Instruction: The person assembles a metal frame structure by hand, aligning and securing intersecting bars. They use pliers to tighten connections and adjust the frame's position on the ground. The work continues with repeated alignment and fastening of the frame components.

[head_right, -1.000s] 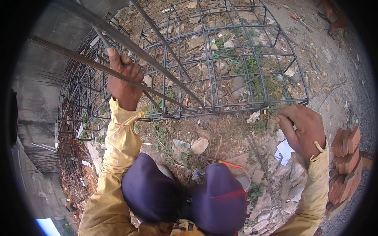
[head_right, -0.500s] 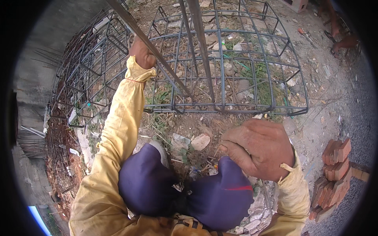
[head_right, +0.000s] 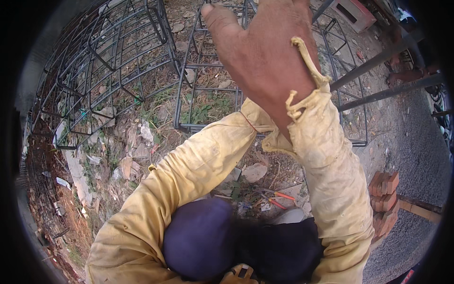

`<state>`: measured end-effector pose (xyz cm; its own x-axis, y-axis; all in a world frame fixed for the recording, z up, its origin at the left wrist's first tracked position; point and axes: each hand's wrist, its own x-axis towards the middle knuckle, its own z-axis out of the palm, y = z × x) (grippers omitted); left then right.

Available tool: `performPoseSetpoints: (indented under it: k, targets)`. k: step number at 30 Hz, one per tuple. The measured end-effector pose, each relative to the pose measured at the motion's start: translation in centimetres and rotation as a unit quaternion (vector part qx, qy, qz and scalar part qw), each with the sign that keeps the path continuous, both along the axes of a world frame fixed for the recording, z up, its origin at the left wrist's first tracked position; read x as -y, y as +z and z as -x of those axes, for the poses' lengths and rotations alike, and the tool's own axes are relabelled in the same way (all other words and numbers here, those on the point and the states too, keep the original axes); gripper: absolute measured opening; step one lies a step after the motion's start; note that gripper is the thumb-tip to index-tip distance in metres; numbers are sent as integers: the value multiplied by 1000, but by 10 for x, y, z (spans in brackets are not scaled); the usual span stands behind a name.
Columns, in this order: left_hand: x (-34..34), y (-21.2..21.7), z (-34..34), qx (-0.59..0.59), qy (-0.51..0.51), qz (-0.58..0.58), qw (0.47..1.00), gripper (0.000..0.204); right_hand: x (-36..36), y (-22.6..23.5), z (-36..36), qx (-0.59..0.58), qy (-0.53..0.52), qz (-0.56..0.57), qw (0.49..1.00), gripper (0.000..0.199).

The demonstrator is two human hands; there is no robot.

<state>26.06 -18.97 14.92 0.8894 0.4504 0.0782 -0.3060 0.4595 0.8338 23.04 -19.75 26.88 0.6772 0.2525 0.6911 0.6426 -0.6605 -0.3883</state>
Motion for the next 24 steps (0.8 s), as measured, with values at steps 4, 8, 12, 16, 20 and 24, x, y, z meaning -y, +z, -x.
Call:
performPoseSetpoints:
  k: [4, 8, 12, 16, 20, 24]
  targets:
    - [-17, -5, 14, -8, -4, -66, 998, 28, -55, -3, -32, -57, 17, -113, 992, 58]
    - [-20, -16, 22, -19, -26, -139, 990, 29, -54, -6, -77, -12, -62, -142, 988, 35]
    - [-39, -33, 48, -14, -29, -302, 953, 33, -53, -22, -102, 70, -111, -116, 985, 30]
    - [-69, -76, 134, -70, -391, -121, 910, 31, -53, -3, -90, 26, -87, -146, 985, 30]
    - [-132, -138, 198, -313, -393, -55, 863, 34, -63, -17, -88, 13, -52, -172, 984, 28]
    - [-167, -146, 189, -301, -246, 51, 920, 39, -59, -53, -96, 24, -1, -206, 978, 26]
